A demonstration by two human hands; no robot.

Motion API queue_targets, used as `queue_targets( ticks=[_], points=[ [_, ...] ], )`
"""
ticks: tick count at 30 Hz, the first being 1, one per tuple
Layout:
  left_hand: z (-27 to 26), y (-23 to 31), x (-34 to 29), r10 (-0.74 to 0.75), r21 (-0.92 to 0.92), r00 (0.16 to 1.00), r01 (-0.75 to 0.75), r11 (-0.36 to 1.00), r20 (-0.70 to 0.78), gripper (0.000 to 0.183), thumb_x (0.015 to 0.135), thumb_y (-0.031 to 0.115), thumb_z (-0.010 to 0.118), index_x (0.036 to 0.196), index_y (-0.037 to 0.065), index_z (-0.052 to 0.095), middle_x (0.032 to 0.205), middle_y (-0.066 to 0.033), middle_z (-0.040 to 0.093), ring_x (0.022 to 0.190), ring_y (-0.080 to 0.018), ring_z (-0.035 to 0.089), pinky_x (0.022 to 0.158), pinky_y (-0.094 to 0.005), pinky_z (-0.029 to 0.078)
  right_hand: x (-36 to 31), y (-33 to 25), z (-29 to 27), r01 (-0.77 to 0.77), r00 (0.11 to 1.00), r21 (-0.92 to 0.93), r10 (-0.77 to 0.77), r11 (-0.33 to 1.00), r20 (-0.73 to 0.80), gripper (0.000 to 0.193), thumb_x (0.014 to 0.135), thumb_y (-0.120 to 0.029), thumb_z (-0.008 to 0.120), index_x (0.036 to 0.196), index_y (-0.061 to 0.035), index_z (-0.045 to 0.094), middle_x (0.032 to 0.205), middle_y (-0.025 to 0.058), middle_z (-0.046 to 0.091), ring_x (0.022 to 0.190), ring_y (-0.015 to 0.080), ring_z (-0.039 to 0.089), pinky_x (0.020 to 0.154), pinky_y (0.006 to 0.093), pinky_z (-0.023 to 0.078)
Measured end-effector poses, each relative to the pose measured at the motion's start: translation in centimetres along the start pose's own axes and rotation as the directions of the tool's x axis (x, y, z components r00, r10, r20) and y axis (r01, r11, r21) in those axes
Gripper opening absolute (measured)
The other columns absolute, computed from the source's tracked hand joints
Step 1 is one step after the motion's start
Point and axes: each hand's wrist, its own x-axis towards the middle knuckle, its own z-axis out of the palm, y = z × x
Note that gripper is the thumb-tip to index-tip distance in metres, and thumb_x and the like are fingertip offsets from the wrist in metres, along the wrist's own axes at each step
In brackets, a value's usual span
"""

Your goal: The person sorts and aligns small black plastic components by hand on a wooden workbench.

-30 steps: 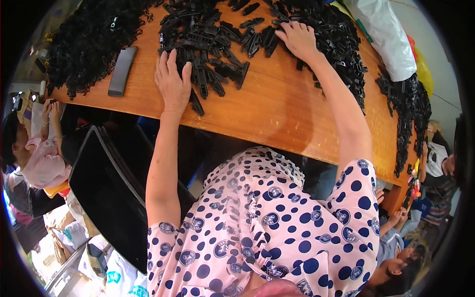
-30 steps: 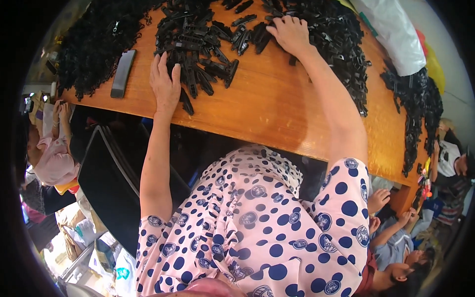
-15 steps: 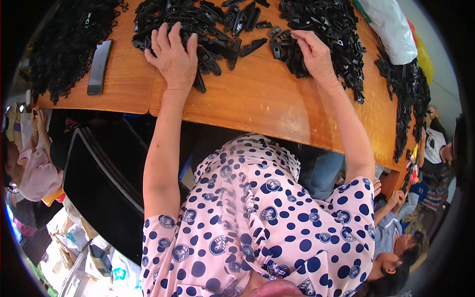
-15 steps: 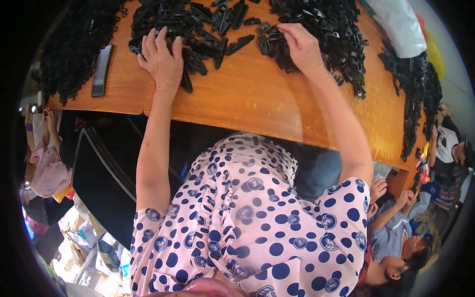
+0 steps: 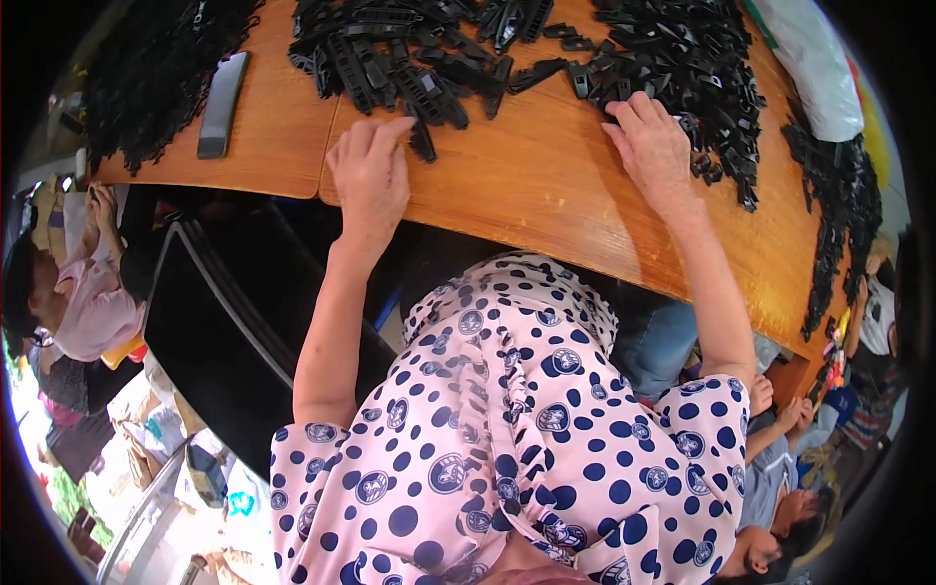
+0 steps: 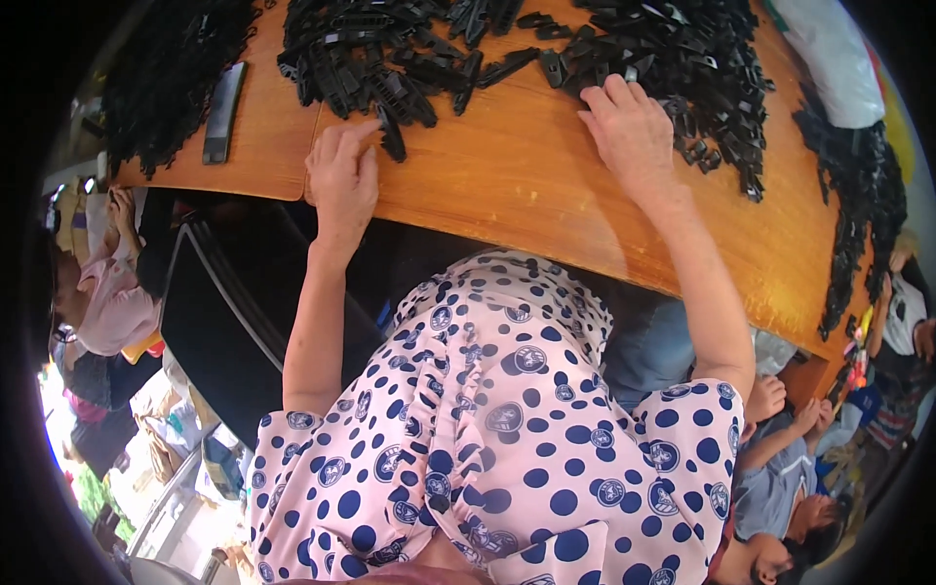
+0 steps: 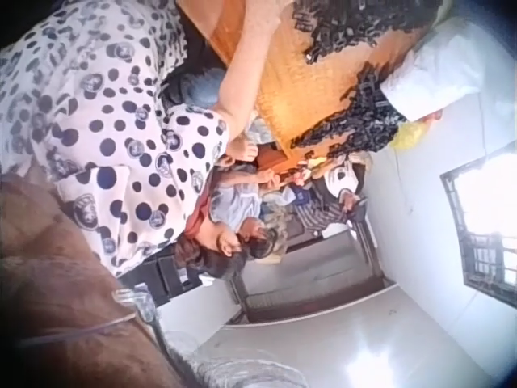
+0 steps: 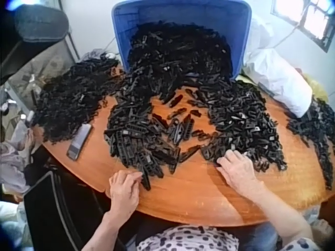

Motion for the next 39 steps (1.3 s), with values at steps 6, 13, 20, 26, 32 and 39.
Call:
queue_targets(
  ticks=[6, 13, 20, 26, 32, 39],
  points=[
    [-1.2, 1.0, 2.2, 0.103, 0.124, 0.980, -0.125, 0.984, 0.170, 0.032, 0.083, 0.005, 0.069, 0.114, 0.014, 0.068, 0.107, -0.0062, 0.059, 0.104, -0.0267, 0.056, 0.094, -0.0431, 0.040, 0.2, 0.1, -0.5, 0.083, 0.988, 0.098, -0.069, 0.992, -0.136, 0.013, 0.085, -0.010, 0.072, 0.094, -0.0067, 0.063, 0.099, 0.0054, 0.060, 0.092, 0.0262, 0.062, 0.074, 0.0379, 0.053],
    [0.4, 4.2, 1.8, 0.238, -0.097, 0.911, -0.218, 0.971, 0.336, 0.024, 0.083, 0.007, 0.072, 0.106, 0.006, 0.064, 0.095, -0.0095, 0.062, 0.092, -0.0299, 0.060, 0.082, -0.0385, 0.046, -1.7, -3.5, -1.1, -0.352, 0.933, 0.764, 0.264, 0.541, 0.244, 0.005, 0.095, -0.005, 0.064, 0.099, -0.0026, 0.061, 0.098, 0.0087, 0.063, 0.082, 0.0204, 0.062, 0.073, 0.0300, 0.050],
    [2.0, 6.8, 1.2, 0.231, -0.401, 0.897, -0.067, 0.914, 0.377, 0.019, 0.088, 0.007, 0.069, 0.106, 0.003, 0.065, 0.097, -0.0118, 0.061, 0.091, -0.0319, 0.061, 0.078, -0.0414, 0.051, -1.7, -4.5, -2.4, -0.542, 0.832, 0.759, 0.104, 0.360, 0.545, 0.013, 0.097, -0.007, 0.062, 0.108, 0.0000, 0.065, 0.098, 0.0134, 0.066, 0.077, 0.0253, 0.070, 0.069, 0.0318, 0.053],
    [1.9, 6.1, 1.6, 0.231, -0.261, 0.923, -0.152, 0.953, 0.308, 0.022, 0.086, 0.012, 0.073, 0.106, 0.004, 0.067, 0.103, -0.0091, 0.061, 0.096, -0.0284, 0.060, 0.081, -0.0384, 0.052, -1.8, -4.9, -1.5, -0.249, 0.963, 0.655, 0.112, 0.713, 0.244, 0.018, 0.093, -0.010, 0.069, 0.107, -0.0002, 0.065, 0.096, 0.0176, 0.070, 0.080, 0.0321, 0.071, 0.069, 0.0367, 0.056],
    [1.1, 5.3, -0.2, 0.191, -0.266, 0.957, -0.129, 0.955, 0.220, 0.033, 0.077, 0.012, 0.080, 0.107, 0.005, 0.067, 0.106, -0.0089, 0.062, 0.095, -0.0293, 0.060, 0.081, -0.0381, 0.051, -2.7, -4.8, -0.1, -0.078, 0.997, 0.586, 0.078, 0.806, 0.025, 0.021, 0.090, -0.016, 0.072, 0.106, -0.0040, 0.067, 0.095, 0.0125, 0.067, 0.084, 0.0323, 0.069, 0.068, 0.0381, 0.055],
    [1.1, 4.4, -0.9, 0.149, -0.288, 0.967, -0.086, 0.954, 0.206, 0.027, 0.077, 0.007, 0.079, 0.101, 0.006, 0.067, 0.101, -0.0091, 0.062, 0.092, -0.0292, 0.059, 0.078, -0.0387, 0.050, -1.9, -1.9, -3.8, 0.069, 0.963, 0.360, -0.157, 0.930, 0.220, 0.036, 0.085, -0.028, 0.075, 0.116, -0.0111, 0.067, 0.114, 0.0081, 0.060, 0.092, 0.0275, 0.067, 0.074, 0.0387, 0.057]
  ],
)
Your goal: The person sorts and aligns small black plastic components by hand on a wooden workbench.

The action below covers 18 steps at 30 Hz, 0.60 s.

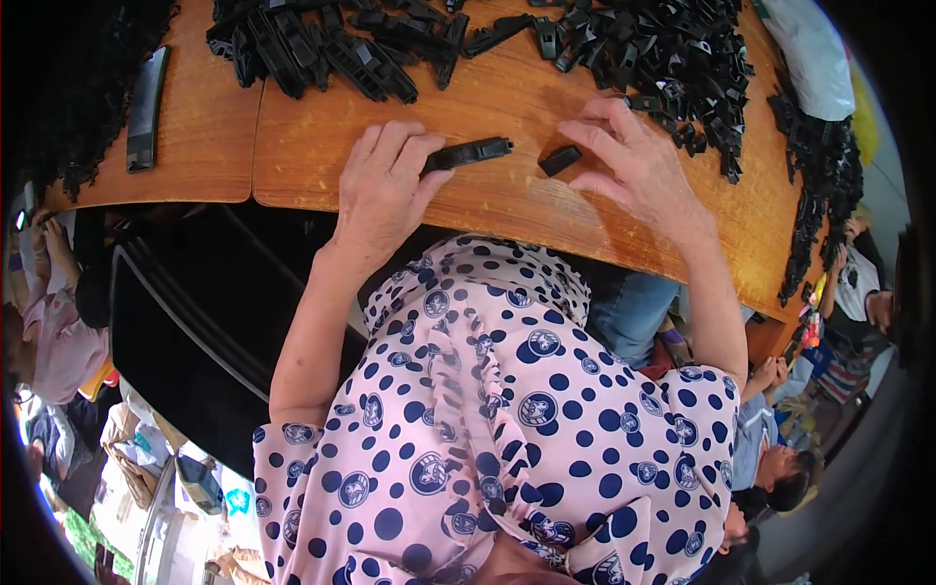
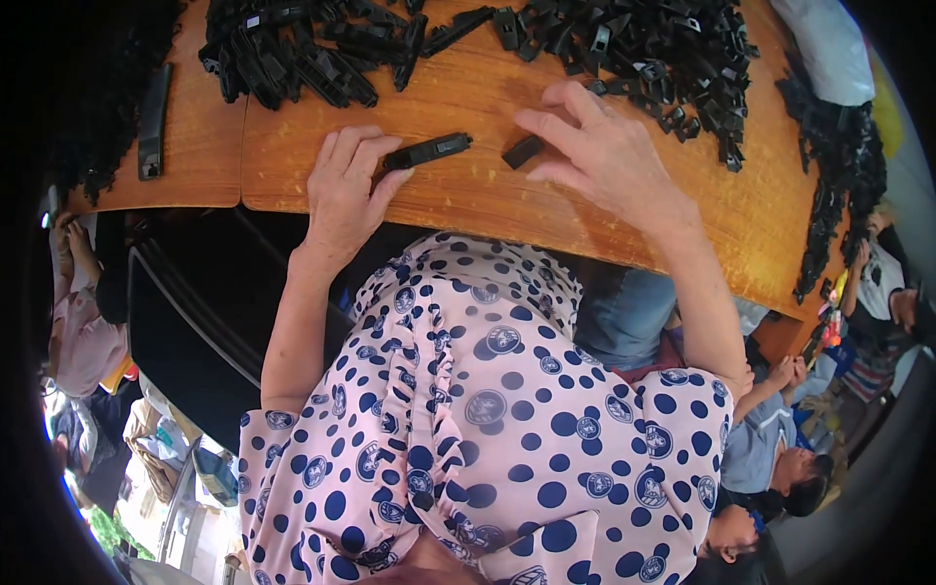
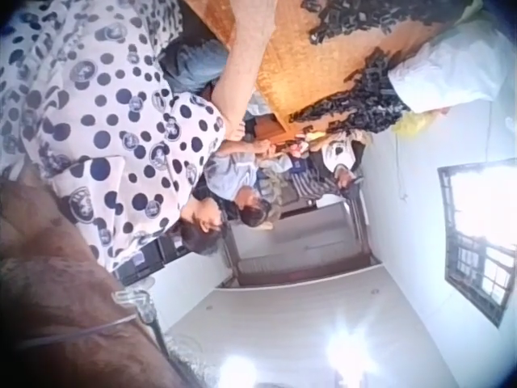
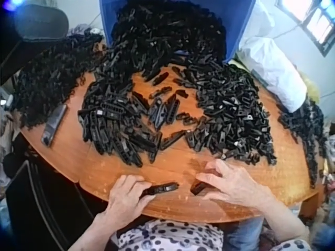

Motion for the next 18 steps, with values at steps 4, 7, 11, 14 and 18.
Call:
queue_targets(
  ticks=[4, 7, 11, 14, 18],
  points=[
    [-0.1, -0.5, -0.1, 0.061, 0.003, 0.998, -0.061, 0.998, 0.010, 0.026, 0.077, 0.007, 0.079, 0.101, 0.006, 0.068, 0.101, -0.0084, 0.062, 0.090, -0.0281, 0.059, 0.077, -0.0377, 0.050, -0.1, 0.1, 0.7, 0.196, 0.981, -0.136, -0.194, 0.971, 0.032, 0.043, 0.076, -0.023, 0.079, 0.116, -0.0121, 0.068, 0.110, 0.0063, 0.059, 0.097, 0.0251, 0.065, 0.077, 0.0375, 0.056],
    [-0.3, 0.1, 0.2, 0.036, -0.021, 0.999, -0.037, 0.999, -0.014, 0.025, 0.076, 0.007, 0.079, 0.099, 0.005, 0.068, 0.100, -0.0079, 0.062, 0.090, -0.0274, 0.059, 0.076, -0.0372, 0.050, 0.4, -0.5, 0.9, 0.142, 0.990, -0.097, -0.142, 0.985, 0.009, 0.039, 0.076, -0.020, 0.080, 0.112, -0.0099, 0.070, 0.101, 0.0060, 0.059, 0.093, 0.0251, 0.063, 0.077, 0.0368, 0.055],
    [-0.1, -0.4, -0.3, 0.050, -0.032, 0.999, -0.051, 0.998, -0.017, 0.026, 0.075, 0.007, 0.080, 0.099, 0.005, 0.069, 0.100, -0.0079, 0.062, 0.089, -0.0269, 0.059, 0.076, -0.0375, 0.049, 1.5, -3.2, 1.7, -0.078, 0.991, 0.388, 0.112, 0.918, -0.067, 0.025, 0.080, -0.014, 0.078, 0.103, -0.0049, 0.072, 0.091, 0.0073, 0.057, 0.088, 0.0250, 0.061, 0.074, 0.0362, 0.051],
    [-0.1, -0.2, 0.0, 0.044, -0.039, 0.999, -0.045, 0.998, -0.015, 0.025, 0.074, 0.007, 0.081, 0.098, 0.005, 0.070, 0.097, -0.0077, 0.062, 0.088, -0.0268, 0.058, 0.074, -0.0377, 0.049, 1.8, -3.7, 2.9, -0.067, 0.995, 0.391, 0.088, 0.918, -0.036, 0.022, 0.083, -0.012, 0.077, 0.103, -0.0035, 0.072, 0.089, 0.0080, 0.056, 0.086, 0.0251, 0.060, 0.073, 0.0356, 0.049],
    [-0.1, -0.2, -0.1, 0.039, -0.066, 0.999, -0.041, 0.997, -0.032, 0.022, 0.073, 0.008, 0.081, 0.093, 0.004, 0.072, 0.092, -0.0067, 0.062, 0.085, -0.0262, 0.058, 0.075, -0.0369, 0.048, 1.7, -2.9, 2.8, 0.058, 0.998, 0.226, -0.051, 0.972, -0.036, 0.021, 0.080, -0.012, 0.077, 0.098, -0.0035, 0.071, 0.089, 0.0079, 0.057, 0.083, 0.0263, 0.061, 0.072, 0.0368, 0.051]
  ],
)
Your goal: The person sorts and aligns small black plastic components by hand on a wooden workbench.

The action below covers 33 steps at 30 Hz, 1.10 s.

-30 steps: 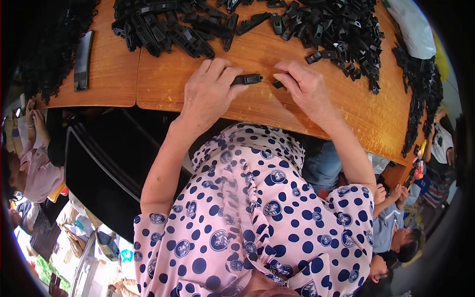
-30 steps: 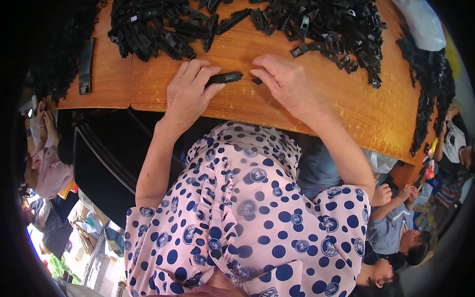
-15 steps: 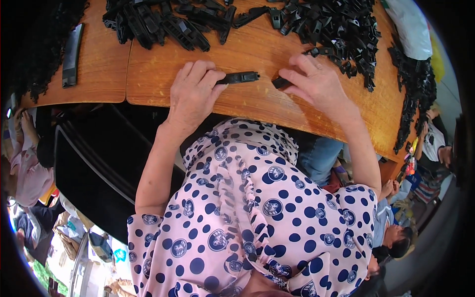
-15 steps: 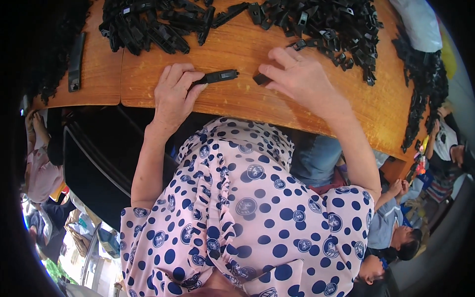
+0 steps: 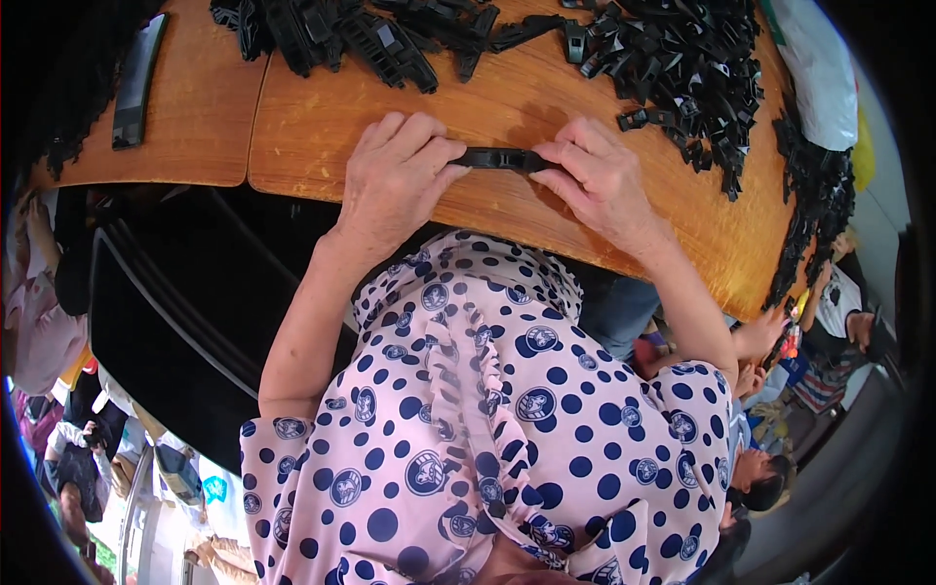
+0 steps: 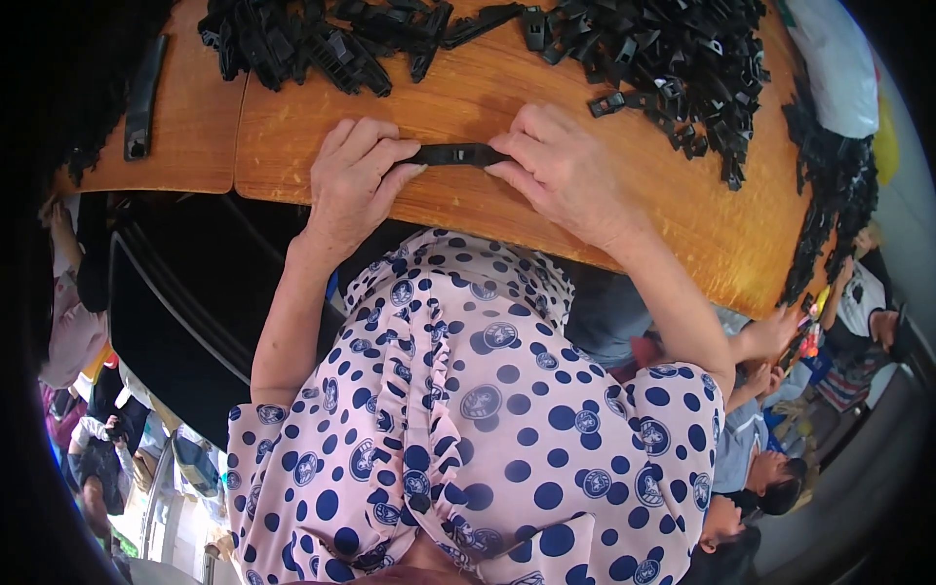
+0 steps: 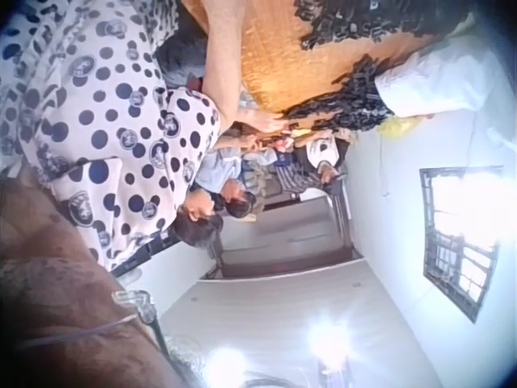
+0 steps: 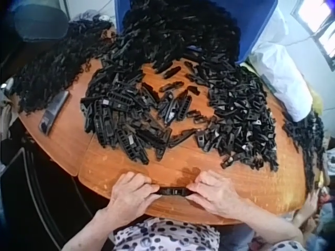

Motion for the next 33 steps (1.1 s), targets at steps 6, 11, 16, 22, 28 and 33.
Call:
queue_targets(
  ticks=[6, 11, 16, 22, 28, 33],
  points=[
    [-0.3, 0.0, -0.3, 0.003, 0.007, 1.000, -0.003, 1.000, 0.017, 0.020, 0.073, 0.009, 0.080, 0.091, 0.005, 0.073, 0.090, -0.0049, 0.062, 0.084, -0.0249, 0.058, 0.077, -0.0368, 0.047, 1.3, -1.1, -0.7, 0.112, 0.990, -0.208, -0.091, 0.972, 0.108, 0.027, 0.079, -0.015, 0.078, 0.103, -0.0060, 0.067, 0.091, 0.0061, 0.059, 0.080, 0.0250, 0.066, 0.066, 0.0372, 0.054],
    [-0.3, 0.0, -0.5, 0.008, -0.014, 1.000, -0.008, 1.000, -0.005, 0.019, 0.074, 0.010, 0.078, 0.091, 0.007, 0.070, 0.088, -0.0028, 0.058, 0.085, -0.0220, 0.057, 0.075, -0.0348, 0.046, 1.7, -2.4, -0.9, 0.086, 0.983, -0.235, -0.044, 0.968, 0.180, 0.030, 0.079, -0.015, 0.077, 0.105, -0.0070, 0.066, 0.093, 0.0051, 0.061, 0.076, 0.0232, 0.067, 0.062, 0.0343, 0.054],
    [-0.5, 0.1, -0.7, 0.017, -0.009, 1.000, -0.017, 1.000, 0.004, 0.015, 0.075, 0.010, 0.075, 0.089, 0.007, 0.070, 0.087, -0.0028, 0.058, 0.083, -0.0214, 0.057, 0.073, -0.0335, 0.045, 1.9, -3.0, -0.4, 0.058, 0.986, -0.208, -0.024, 0.976, 0.166, 0.030, 0.079, -0.017, 0.078, 0.105, -0.0079, 0.066, 0.093, 0.0045, 0.061, 0.069, 0.0233, 0.066, 0.059, 0.0332, 0.053],
    [-0.7, 0.4, -0.8, -0.009, 0.014, 1.000, 0.009, 1.000, 0.026, 0.023, 0.072, 0.011, 0.081, 0.092, 0.006, 0.071, 0.087, -0.0029, 0.061, 0.084, -0.0221, 0.059, 0.076, -0.0353, 0.047, 1.9, -3.2, -0.7, -0.074, 0.997, 0.146, 0.074, 0.987, 0.009, 0.032, 0.077, -0.012, 0.080, 0.105, -0.0085, 0.066, 0.084, 0.0057, 0.060, 0.066, 0.0233, 0.064, 0.057, 0.0341, 0.051],
    [-0.7, 0.4, -1.0, -0.013, 0.001, 1.000, 0.013, 1.000, 0.010, 0.022, 0.072, 0.010, 0.081, 0.091, 0.006, 0.071, 0.088, -0.0028, 0.061, 0.085, -0.0219, 0.059, 0.077, -0.0350, 0.047, 0.8, -2.2, -1.4, 0.089, 0.991, -0.237, -0.062, 0.967, 0.120, 0.032, 0.076, -0.012, 0.079, 0.104, -0.0054, 0.066, 0.081, 0.0050, 0.060, 0.064, 0.0228, 0.064, 0.054, 0.0337, 0.051],
    [-0.7, 0.4, -1.0, -0.013, -0.013, 1.000, 0.013, 1.000, 0.012, 0.019, 0.073, 0.011, 0.079, 0.089, 0.006, 0.071, 0.088, -0.0025, 0.060, 0.084, -0.0214, 0.058, 0.075, -0.0339, 0.046, 0.8, -2.3, -2.0, 0.115, 0.977, -0.220, -0.070, 0.969, 0.202, 0.034, 0.077, -0.013, 0.080, 0.108, -0.0028, 0.068, 0.085, 0.0083, 0.063, 0.062, 0.0250, 0.063, 0.054, 0.0345, 0.050]
  ],
)
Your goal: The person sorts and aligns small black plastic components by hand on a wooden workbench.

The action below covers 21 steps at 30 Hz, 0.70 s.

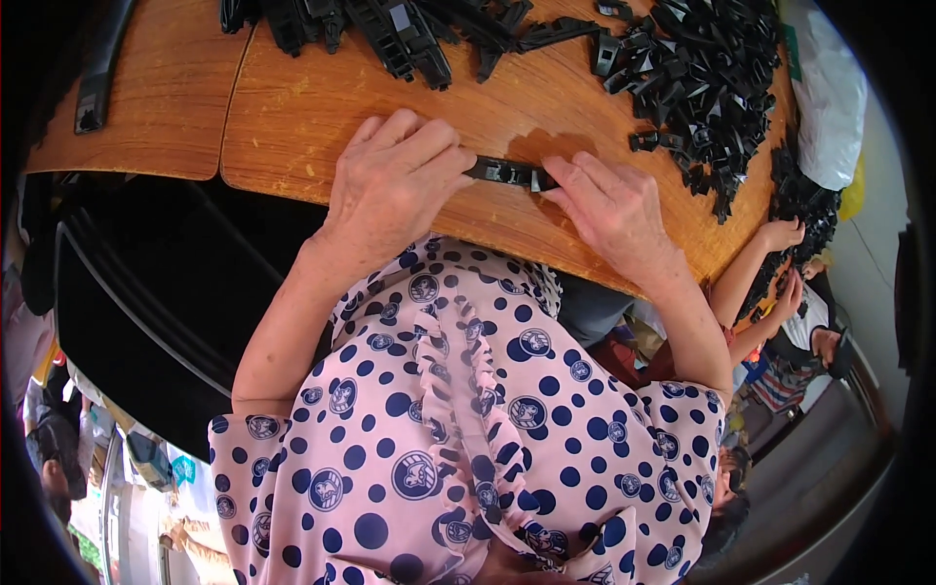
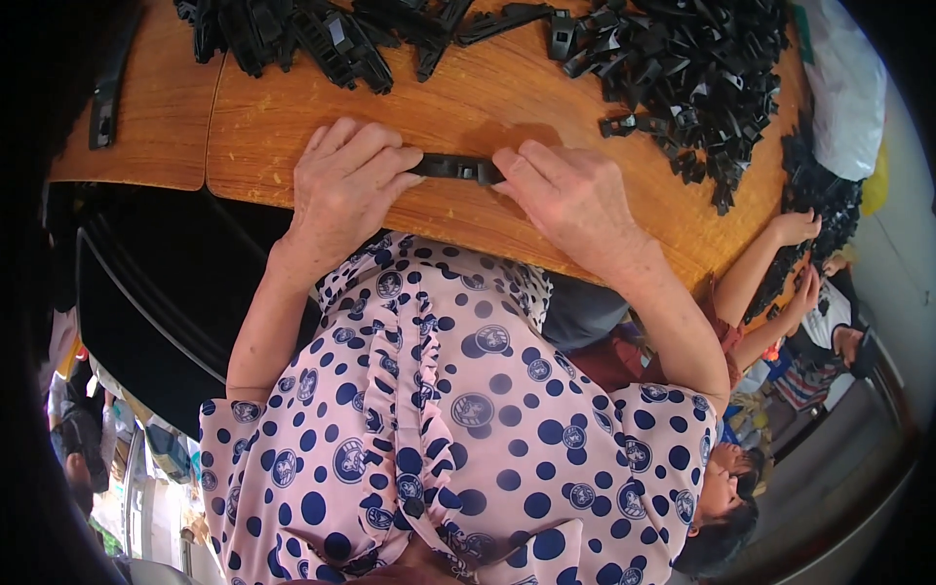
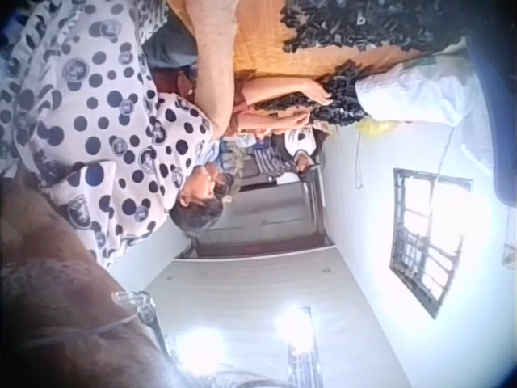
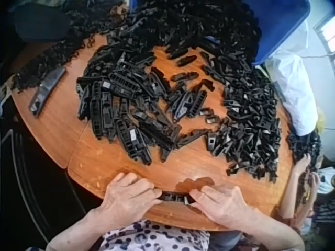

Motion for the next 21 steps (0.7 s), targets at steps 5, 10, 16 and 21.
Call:
queue_targets(
  ticks=[5, 10, 16, 21],
  points=[
    [0.0, 0.2, 0.0, 0.007, -0.008, 1.000, -0.007, 1.000, 0.001, 0.016, 0.075, 0.012, 0.077, 0.089, 0.006, 0.071, 0.087, -0.0018, 0.059, 0.083, -0.0206, 0.057, 0.074, -0.0330, 0.044, 0.1, -0.2, 0.2, 0.012, 1.000, -0.002, -0.012, 1.000, 0.008, 0.029, 0.078, -0.015, 0.078, 0.101, -0.0044, 0.065, 0.078, 0.0045, 0.059, 0.059, 0.0213, 0.062, 0.050, 0.0323, 0.048],
    [-0.4, 0.1, 0.5, 0.022, -0.017, 1.000, -0.021, 1.000, 0.012, 0.023, 0.069, 0.009, 0.081, 0.089, 0.005, 0.071, 0.087, -0.0030, 0.063, 0.084, -0.0226, 0.060, 0.074, -0.0344, 0.047, 0.3, -0.5, 1.5, -0.022, 0.999, 0.112, 0.026, 0.993, -0.032, 0.024, 0.084, -0.014, 0.075, 0.102, -0.0026, 0.065, 0.083, 0.0090, 0.064, 0.061, 0.0268, 0.063, 0.054, 0.0372, 0.049],
    [0.4, -0.6, 0.0, 0.002, 0.032, 1.000, -0.001, 1.000, -0.016, 0.025, 0.070, 0.011, 0.081, 0.091, 0.007, 0.070, 0.088, -0.0053, 0.064, 0.083, -0.0253, 0.060, 0.073, -0.0363, 0.047, 3.0, -1.1, 1.5, 0.002, 1.000, 0.014, -0.002, 1.000, 0.008, 0.022, 0.084, -0.016, 0.074, 0.099, -0.0053, 0.061, 0.085, 0.0077, 0.064, 0.073, 0.0276, 0.067, 0.059, 0.0367, 0.052],
    [-1.2, -0.3, 0.2, 0.040, -0.016, 0.999, -0.040, 0.999, -0.022, 0.018, 0.077, 0.014, 0.078, 0.092, 0.009, 0.068, 0.094, -0.0038, 0.062, 0.088, -0.0240, 0.061, 0.075, -0.0358, 0.050, -0.5, 2.0, -1.0, -0.075, 0.995, -0.191, 0.059, 0.979, -0.085, 0.033, 0.082, -0.009, 0.070, 0.114, -0.0095, 0.065, 0.106, 0.0077, 0.064, 0.090, 0.0280, 0.066, 0.072, 0.0382, 0.055]
  ],
)
